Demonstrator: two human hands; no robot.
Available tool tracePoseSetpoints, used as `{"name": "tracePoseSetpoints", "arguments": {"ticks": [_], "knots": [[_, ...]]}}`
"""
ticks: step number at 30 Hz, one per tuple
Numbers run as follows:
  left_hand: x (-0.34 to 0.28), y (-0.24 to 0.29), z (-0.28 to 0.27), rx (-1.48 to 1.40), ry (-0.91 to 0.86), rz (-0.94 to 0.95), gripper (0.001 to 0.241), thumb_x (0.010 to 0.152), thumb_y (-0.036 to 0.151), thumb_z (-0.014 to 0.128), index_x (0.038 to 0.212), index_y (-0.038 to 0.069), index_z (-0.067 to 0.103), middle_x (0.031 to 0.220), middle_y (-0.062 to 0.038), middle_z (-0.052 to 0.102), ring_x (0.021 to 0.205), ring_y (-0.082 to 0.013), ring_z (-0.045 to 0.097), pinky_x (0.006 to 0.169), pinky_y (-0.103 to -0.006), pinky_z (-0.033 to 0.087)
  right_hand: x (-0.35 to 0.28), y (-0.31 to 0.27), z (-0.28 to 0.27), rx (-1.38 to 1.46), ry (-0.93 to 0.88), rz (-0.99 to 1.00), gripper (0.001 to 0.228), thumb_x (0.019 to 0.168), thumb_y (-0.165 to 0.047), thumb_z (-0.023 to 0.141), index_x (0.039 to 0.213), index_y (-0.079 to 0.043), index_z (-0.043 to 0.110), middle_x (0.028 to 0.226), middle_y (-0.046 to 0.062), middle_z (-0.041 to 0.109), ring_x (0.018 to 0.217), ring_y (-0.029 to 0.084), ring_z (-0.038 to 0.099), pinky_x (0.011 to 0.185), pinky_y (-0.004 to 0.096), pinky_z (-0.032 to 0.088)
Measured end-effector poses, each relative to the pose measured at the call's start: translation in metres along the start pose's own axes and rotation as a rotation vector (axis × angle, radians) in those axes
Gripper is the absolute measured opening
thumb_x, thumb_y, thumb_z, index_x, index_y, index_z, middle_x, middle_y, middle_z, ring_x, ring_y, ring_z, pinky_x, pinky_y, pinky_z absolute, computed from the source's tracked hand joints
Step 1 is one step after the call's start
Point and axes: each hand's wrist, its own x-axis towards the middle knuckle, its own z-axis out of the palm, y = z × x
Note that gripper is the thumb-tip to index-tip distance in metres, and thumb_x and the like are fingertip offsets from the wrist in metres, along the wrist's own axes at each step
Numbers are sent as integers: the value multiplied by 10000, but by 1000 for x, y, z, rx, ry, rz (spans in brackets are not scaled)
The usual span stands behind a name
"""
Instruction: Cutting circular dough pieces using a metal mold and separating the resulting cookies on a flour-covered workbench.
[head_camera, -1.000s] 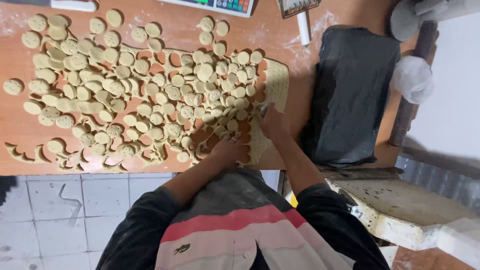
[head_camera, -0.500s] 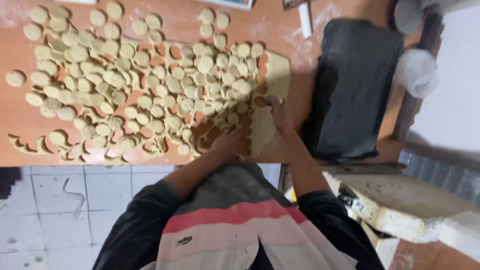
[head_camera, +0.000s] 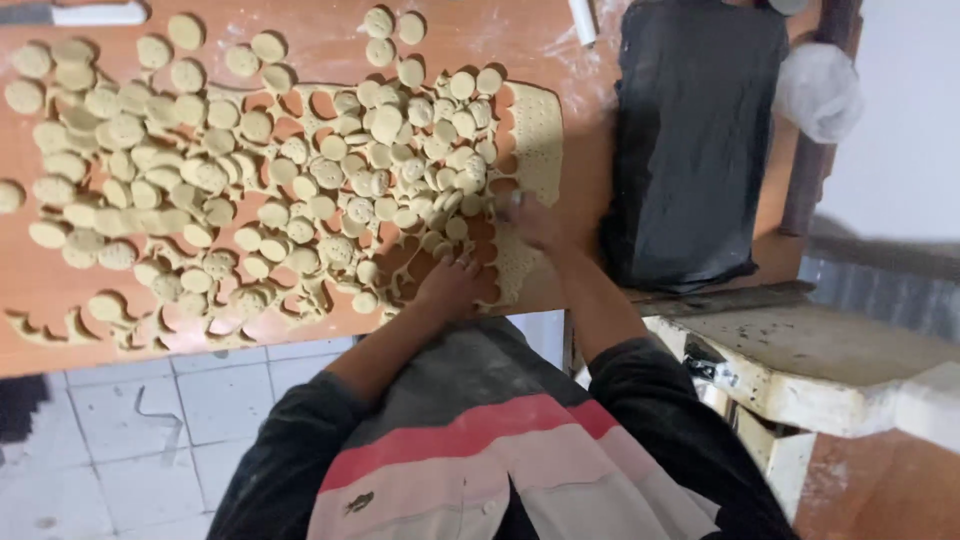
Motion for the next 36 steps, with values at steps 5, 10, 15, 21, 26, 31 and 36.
{"name": "tracePoseSetpoints", "arguments": {"ticks": [5, 10, 15, 21, 26, 31, 36], "knots": [[11, -6, 38, 69, 88, 3, 544, 1040, 499, 522, 1442, 139, 586, 1616, -118, 418, 1363, -308, 519, 1168, -506, 370, -31, 5, -21, 643, 328, -144, 554, 1056, -462, 640, 713, -117, 376, 562, -55, 218, 423, 59, 204, 454, 247, 165], [38, -5, 71, 0, 152, -6, 488, 1039, 447, 535, 1425, 154, 593, 1602, -114, 437, 1352, -311, 533, 1138, -504, 391, -31, -4, 22, 325, 7, 202, 515, 1038, -554, 419, 1149, -52, 440, 866, 116, 516, 739, 258, 516, 605, 456, 407], [43, -10, 78, 22, 214, 22, 427, 1075, 383, 496, 1424, 154, 583, 1595, -103, 444, 1279, -290, 587, 1125, -489, 406, -15, 25, 46, -762, -32, -268, 702, 1017, -553, 491, 1547, -95, 451, 1262, 287, 646, 984, 422, 722, 643, 592, 610], [26, -3, 78, 3, 305, -16, 486, 1030, 468, 573, 1394, 149, 621, 1526, -135, 494, 1212, -316, 625, 1080, -502, 424, -66, 2, -31, 1348, -16, 230, 489, 1030, -653, 486, 799, -223, 505, 566, -97, 335, 465, 86, 288, 440, 261, 280], [44, 3, 88, 10, 215, 6, 449, 1058, 366, 492, 1401, 99, 601, 1541, -168, 476, 1178, -339, 628, 1088, -544, 406, -50, 67, 67, -658, 485, -675, 175, 904, -258, 679, 972, -108, 620, 792, 175, 509, 568, 315, 512, 493, 435, 287], [28, 6, 72, -31, 200, 1, 489, 1057, 369, 514, 1460, 94, 549, 1581, -165, 434, 1228, -342, 608, 1122, -535, 393, -23, 69, 145, -412, 236, -301, 477, 996, -510, 506, 1166, -66, 549, 819, 146, 632, 671, 295, 661, 572, 439, 488], [19, 7, 56, -8, 218, -20, 448, 1061, 378, 512, 1389, 88, 609, 1538, -159, 472, 1191, -331, 632, 1111, -514, 422, -56, 41, 65, -479, -52, -76, 770, 1038, -686, 374, 1532, -105, 476, 1198, 90, 737, 1049, 192, 742, 912, 283, 578]]}}
